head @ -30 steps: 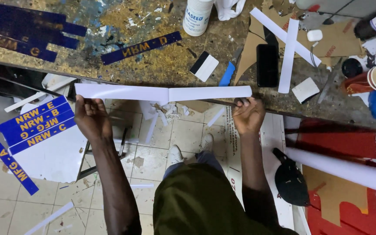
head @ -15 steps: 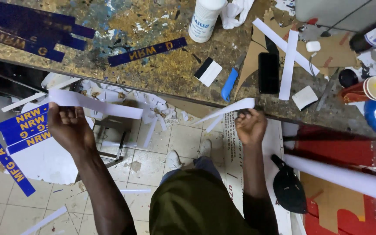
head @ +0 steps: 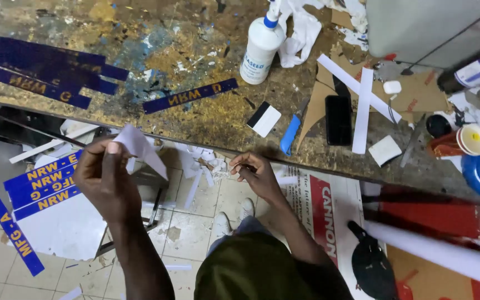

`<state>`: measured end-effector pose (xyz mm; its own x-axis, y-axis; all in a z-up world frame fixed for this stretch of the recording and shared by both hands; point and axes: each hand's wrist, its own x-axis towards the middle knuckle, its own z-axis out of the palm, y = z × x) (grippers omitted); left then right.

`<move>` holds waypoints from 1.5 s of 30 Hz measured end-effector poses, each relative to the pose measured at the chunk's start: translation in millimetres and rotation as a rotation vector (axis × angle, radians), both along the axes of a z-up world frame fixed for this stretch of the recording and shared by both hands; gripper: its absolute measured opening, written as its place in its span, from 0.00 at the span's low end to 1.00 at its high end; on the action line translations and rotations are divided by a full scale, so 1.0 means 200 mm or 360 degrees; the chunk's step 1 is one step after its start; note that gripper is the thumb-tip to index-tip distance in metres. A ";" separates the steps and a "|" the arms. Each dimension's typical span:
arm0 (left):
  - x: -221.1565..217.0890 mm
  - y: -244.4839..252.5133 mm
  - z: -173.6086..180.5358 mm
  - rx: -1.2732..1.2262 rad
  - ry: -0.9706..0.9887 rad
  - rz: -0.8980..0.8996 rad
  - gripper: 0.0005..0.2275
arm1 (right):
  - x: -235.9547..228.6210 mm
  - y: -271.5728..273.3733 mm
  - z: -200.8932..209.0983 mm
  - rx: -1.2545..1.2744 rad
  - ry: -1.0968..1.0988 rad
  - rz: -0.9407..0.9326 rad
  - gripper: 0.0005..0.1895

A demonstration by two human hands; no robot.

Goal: The person sprays a blue vinyl sticker with a spray bottle and rubs it with their hand. They then pick up a white paper strip, spray it, and apply it to the blue sticker on the table, smoothing it down with a squeegee tool. The person repeats this process with another blue sticker.

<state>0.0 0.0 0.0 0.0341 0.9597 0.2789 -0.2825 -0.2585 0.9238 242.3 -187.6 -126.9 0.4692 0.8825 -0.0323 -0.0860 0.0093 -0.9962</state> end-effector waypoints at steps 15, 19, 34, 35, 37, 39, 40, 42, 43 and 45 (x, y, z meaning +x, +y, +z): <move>0.60 0.13 0.29 0.0148 -0.0087 -0.0559 0.07 | 0.26 0.32 0.14 0.0560 -0.0217 -0.0188 0.12; 0.81 0.24 0.32 0.0183 -0.0133 -0.0720 0.06 | 0.43 0.36 0.17 0.0506 -0.0363 -0.0466 0.10; 1.12 0.46 0.29 0.0208 -0.0084 -0.0347 0.12 | 1.00 0.95 0.44 0.0496 -0.0929 -0.0803 0.36; 1.13 0.50 0.32 0.0277 -0.0056 -0.0352 0.11 | 1.07 1.04 0.47 0.0517 -0.0955 -0.0797 0.41; 1.10 0.50 0.31 0.0258 -0.0095 -0.0342 0.10 | 1.08 1.07 0.48 0.0427 -0.0936 -0.0834 0.43; 1.09 0.53 0.34 0.0239 -0.0133 -0.0332 0.09 | 1.05 1.12 0.58 0.0338 -0.0913 -0.0869 0.44; 1.08 0.54 0.36 0.0258 -0.0181 -0.0328 0.08 | 1.00 1.13 0.65 0.0344 -0.0873 -0.0889 0.37; 1.01 0.54 0.36 0.0240 -0.0187 -0.0328 0.08 | 0.93 1.08 0.63 0.0305 -0.0798 -0.0905 0.32; 0.99 0.54 0.36 0.0242 -0.0194 -0.0360 0.08 | 0.97 1.06 0.58 0.0382 -0.0760 -0.0839 0.28; 0.94 0.54 0.36 0.0230 -0.0206 -0.0375 0.09 | 0.92 0.93 0.62 0.0449 -0.0727 -0.0752 0.26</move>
<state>187.4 107.9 72.7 0.2063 0.8795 0.4288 -0.4633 -0.2982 0.8345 426.0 -1.6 -2.1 0.7156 0.5270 0.4585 0.4164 0.2052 -0.8857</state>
